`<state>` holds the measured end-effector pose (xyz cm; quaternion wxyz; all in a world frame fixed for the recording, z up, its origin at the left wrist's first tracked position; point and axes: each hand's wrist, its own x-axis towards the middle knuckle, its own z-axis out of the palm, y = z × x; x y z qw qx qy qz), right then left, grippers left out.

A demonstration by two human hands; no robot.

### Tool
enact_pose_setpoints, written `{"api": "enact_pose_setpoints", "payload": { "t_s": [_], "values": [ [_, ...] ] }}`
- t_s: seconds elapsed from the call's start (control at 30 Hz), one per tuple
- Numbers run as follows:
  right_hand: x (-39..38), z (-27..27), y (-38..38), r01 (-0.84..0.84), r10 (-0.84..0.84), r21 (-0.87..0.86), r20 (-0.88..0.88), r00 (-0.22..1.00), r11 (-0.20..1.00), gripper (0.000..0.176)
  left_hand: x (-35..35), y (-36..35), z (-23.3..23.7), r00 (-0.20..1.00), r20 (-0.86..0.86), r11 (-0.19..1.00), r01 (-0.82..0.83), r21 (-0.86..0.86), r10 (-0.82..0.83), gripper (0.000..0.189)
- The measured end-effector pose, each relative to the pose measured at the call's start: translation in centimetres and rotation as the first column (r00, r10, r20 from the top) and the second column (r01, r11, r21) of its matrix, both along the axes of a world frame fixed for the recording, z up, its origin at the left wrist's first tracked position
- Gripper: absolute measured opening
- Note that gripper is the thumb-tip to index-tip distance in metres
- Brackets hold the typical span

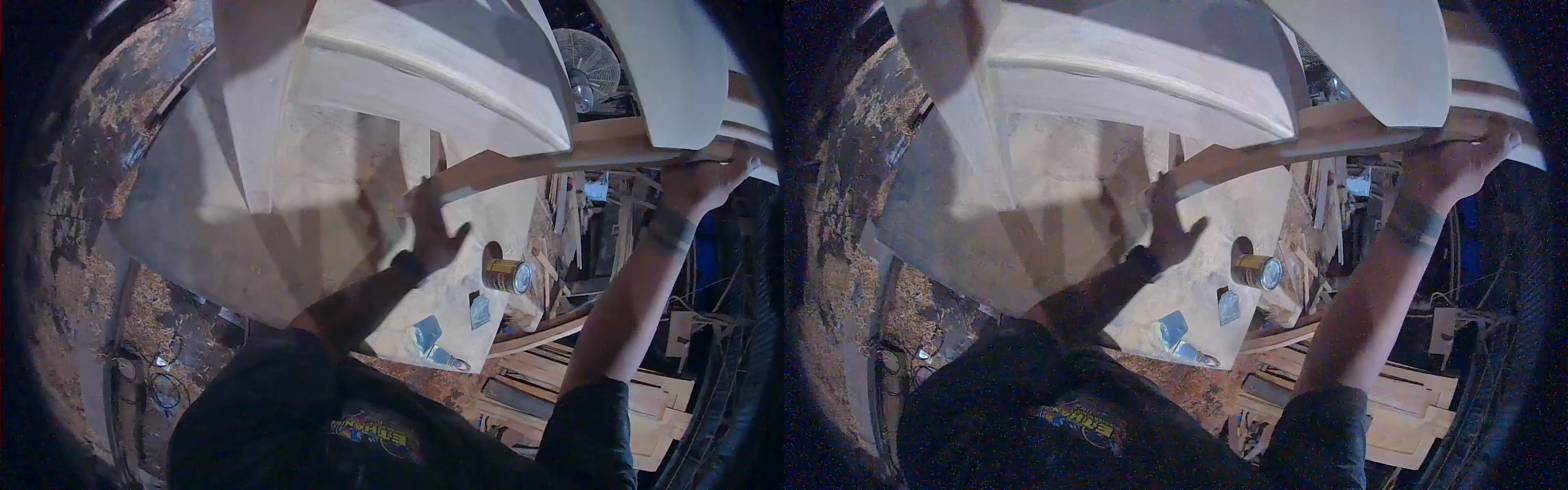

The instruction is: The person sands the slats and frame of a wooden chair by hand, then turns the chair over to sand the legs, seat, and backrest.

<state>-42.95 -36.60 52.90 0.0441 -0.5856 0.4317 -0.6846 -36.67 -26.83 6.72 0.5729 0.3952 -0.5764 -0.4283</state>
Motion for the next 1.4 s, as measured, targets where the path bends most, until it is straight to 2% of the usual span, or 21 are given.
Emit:
{"api": "enact_pose_setpoints", "payload": {
  "t_s": [0.03,0.13,0.2,0.23,0.27,0.33,0.43,0.5,0.53,0.6,0.63,0.7,0.73,0.83,0.97,1.1,1.17,1.27,1.3,1.33,1.4],
  "values": [
    [0.9,-0.2,0.2,0.014,-0.014,0.001,0.032,0.999,1.000,0.031,-1.1,-0.3,2.6,0.995,0.036,0.992,-0.093,-0.086,0.097,0.125],
    [0.3,-0.4,0.6,0.036,-0.036,-0.001,0.063,0.997,0.999,0.029,1.2,-0.7,12.1,0.997,-0.066,0.941,-0.071,-0.330,0.052,0.126],
    [0.3,-0.5,0.3,0.091,-0.091,-0.034,0.012,0.996,0.995,0.038,-0.8,-1.4,4.9,0.981,0.169,0.974,0.122,-0.190,-0.090,0.123],
    [-0.3,-0.4,0.0,0.130,-0.135,-0.078,-0.061,0.989,0.988,0.040,-2.2,-0.5,0.3,0.976,0.182,0.970,-0.076,-0.232,0.120,0.121],
    [-0.9,-0.3,-0.3,0.168,-0.184,-0.127,-0.129,0.975,0.978,0.041,-1.7,0.1,-2.9,0.949,0.310,0.990,-0.011,-0.140,0.054,0.121],
    [-1.1,-0.3,0.1,0.118,-0.121,-0.061,-0.051,0.991,0.991,0.036,-0.5,1.9,-3.5,0.983,0.181,0.984,-0.066,0.168,0.035,0.119],
    [-1.7,0.0,-0.1,0.017,-0.017,0.011,0.071,0.997,1.000,0.031,-4.3,1.0,-1.2,0.966,0.054,0.966,-0.257,0.042,0.254,0.120],
    [-5.4,1.3,-0.5,-0.064,0.058,0.041,0.137,0.989,0.997,0.034,-1.5,-1.0,7.6,0.983,-0.156,0.971,-0.126,-0.203,0.095,0.110],
    [-8.8,2.1,-0.9,-0.110,0.099,0.055,0.171,0.980,0.992,0.037,0.3,-2.4,11.1,0.988,-0.087,0.932,-0.149,-0.332,0.127,0.104],
    [-11.6,1.2,-2.5,0.030,-0.027,0.122,-0.025,0.999,0.992,0.048,1.1,-4.1,10.1,0.991,0.001,0.958,-0.131,-0.256,0.136,0.102],
    [-12.5,0.9,-2.7,0.234,-0.194,0.123,-0.273,0.942,0.964,0.056,1.1,-4.8,7.5,0.986,0.045,0.950,-0.140,-0.278,0.158,0.101],
    [-14.1,1.2,-2.1,0.591,-0.455,-0.049,-0.691,0.562,0.805,0.073,1.9,-5.5,2.9,0.992,0.084,0.969,-0.067,-0.237,0.089,0.086],
    [-14.5,1.1,-1.9,0.638,-0.501,-0.148,-0.757,0.419,0.756,0.068,2.1,-5.1,1.8,0.998,0.042,0.982,-0.036,-0.188,0.045,0.084],
    [-14.8,0.8,-2.0,0.581,-0.554,-0.365,-0.811,0.186,0.728,0.053,2.9,-5.6,2.7,0.993,-0.109,0.999,0.034,-0.024,-0.037,0.067],
    [-14.5,0.8,-2.3,0.435,-0.644,-0.614,-0.759,-0.094,0.659,0.035,6.0,-8.6,9.9,0.981,-0.120,0.921,0.097,-0.378,-0.153,0.032],
    [-14.5,1.1,-2.4,0.285,-0.731,-0.779,-0.624,-0.276,0.558,0.023,5.4,-8.3,6.7,0.987,-0.104,0.947,0.085,-0.308,-0.123,0.036],
    [-12.8,0.4,-1.7,0.335,-0.727,-0.774,-0.626,-0.282,0.537,0.019,5.1,-6.3,2.7,0.988,-0.131,0.951,0.040,-0.307,-0.083,0.041],
    [-14.9,-0.2,-2.7,0.322,-0.689,-0.656,-0.724,-0.017,0.682,0.023,10.6,-1.3,-0.8,0.928,0.082,0.931,0.360,0.051,-0.363,0.042],
    [-12.9,-0.6,-2.5,0.308,-0.710,-0.669,-0.703,0.035,0.677,0.025,12.5,0.0,-2.3,0.874,0.033,0.858,0.469,0.211,-0.486,0.041],
    [-12.4,-1.6,-2.6,0.426,-0.584,-0.440,-0.752,0.306,0.790,0.031,15.2,0.8,-4.7,0.833,-0.024,0.748,0.509,0.427,-0.553,0.042],
    [-11.4,-3.5,-2.7,0.428,-0.393,-0.011,-0.418,0.819,0.904,0.048,20.1,2.8,-5.4,0.860,-0.083,0.721,0.470,0.509,-0.503,0.041]
  ]
}}
